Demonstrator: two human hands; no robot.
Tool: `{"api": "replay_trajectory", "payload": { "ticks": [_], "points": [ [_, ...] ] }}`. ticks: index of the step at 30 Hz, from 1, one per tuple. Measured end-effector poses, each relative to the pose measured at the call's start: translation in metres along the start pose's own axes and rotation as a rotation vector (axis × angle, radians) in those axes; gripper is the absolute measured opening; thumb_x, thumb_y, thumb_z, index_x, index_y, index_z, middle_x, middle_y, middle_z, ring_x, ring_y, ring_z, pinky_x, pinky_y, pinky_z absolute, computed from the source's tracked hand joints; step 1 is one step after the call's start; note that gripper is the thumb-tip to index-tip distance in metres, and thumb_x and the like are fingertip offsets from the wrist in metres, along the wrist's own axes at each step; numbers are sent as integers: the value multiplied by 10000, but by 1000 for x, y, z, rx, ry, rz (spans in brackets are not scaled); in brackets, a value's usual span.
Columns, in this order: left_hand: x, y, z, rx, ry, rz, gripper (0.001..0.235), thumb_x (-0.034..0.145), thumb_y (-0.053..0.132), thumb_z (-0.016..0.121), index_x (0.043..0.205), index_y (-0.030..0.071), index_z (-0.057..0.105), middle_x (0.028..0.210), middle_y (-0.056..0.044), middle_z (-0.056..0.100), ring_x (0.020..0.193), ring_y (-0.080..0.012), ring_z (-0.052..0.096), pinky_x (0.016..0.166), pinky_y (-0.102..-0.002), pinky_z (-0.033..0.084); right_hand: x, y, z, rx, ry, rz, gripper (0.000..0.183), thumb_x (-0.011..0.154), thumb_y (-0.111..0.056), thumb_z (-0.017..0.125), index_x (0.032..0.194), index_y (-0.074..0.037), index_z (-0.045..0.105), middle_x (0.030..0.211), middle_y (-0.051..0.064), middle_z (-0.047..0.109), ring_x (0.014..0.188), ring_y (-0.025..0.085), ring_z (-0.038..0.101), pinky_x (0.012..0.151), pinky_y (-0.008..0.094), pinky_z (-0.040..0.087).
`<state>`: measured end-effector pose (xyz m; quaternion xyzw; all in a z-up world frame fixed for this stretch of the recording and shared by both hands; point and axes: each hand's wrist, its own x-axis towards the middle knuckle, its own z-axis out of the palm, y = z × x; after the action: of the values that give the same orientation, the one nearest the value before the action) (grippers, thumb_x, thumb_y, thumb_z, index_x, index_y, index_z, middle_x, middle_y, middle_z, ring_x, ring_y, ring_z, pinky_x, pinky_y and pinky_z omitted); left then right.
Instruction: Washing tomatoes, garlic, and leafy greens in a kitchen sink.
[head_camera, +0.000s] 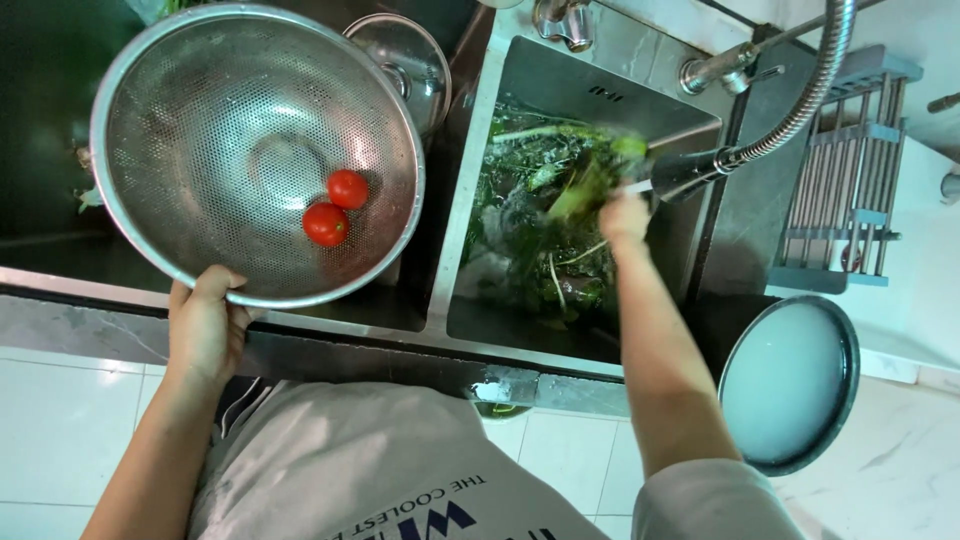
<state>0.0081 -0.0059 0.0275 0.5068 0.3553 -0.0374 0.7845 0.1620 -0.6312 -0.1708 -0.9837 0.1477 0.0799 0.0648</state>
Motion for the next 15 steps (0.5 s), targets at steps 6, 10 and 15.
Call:
{"api": "replay_trajectory", "payload": {
  "ticks": [6,10,15],
  "points": [
    [10,-20,-21,23,-41,20,335,979,21,516,1281,-111,457,1134,-200,621,886,-268,687,779,-368,643,42,24,-2,108,99,-555,393,909,-125,676,1293,-46,643,1177,222,710,1058,388,673,879,436,564],
    [3,-6,-6,24,-16,8,357,922,22,502,1260,-78,444,1145,-182,643,902,-265,719,768,-366,660,-18,-76,-59,235,-319,-88,235,983,-181,619,1213,-138,643,1125,101,711,1008,267,706,831,350,553],
    [5,-7,-8,-4,-13,-8,344,936,27,505,1248,-110,461,1142,-192,643,913,-280,725,784,-382,671,-67,-117,16,442,-658,-69,326,985,-192,680,1304,-144,634,973,223,703,886,378,691,695,415,536]
  ]
}}
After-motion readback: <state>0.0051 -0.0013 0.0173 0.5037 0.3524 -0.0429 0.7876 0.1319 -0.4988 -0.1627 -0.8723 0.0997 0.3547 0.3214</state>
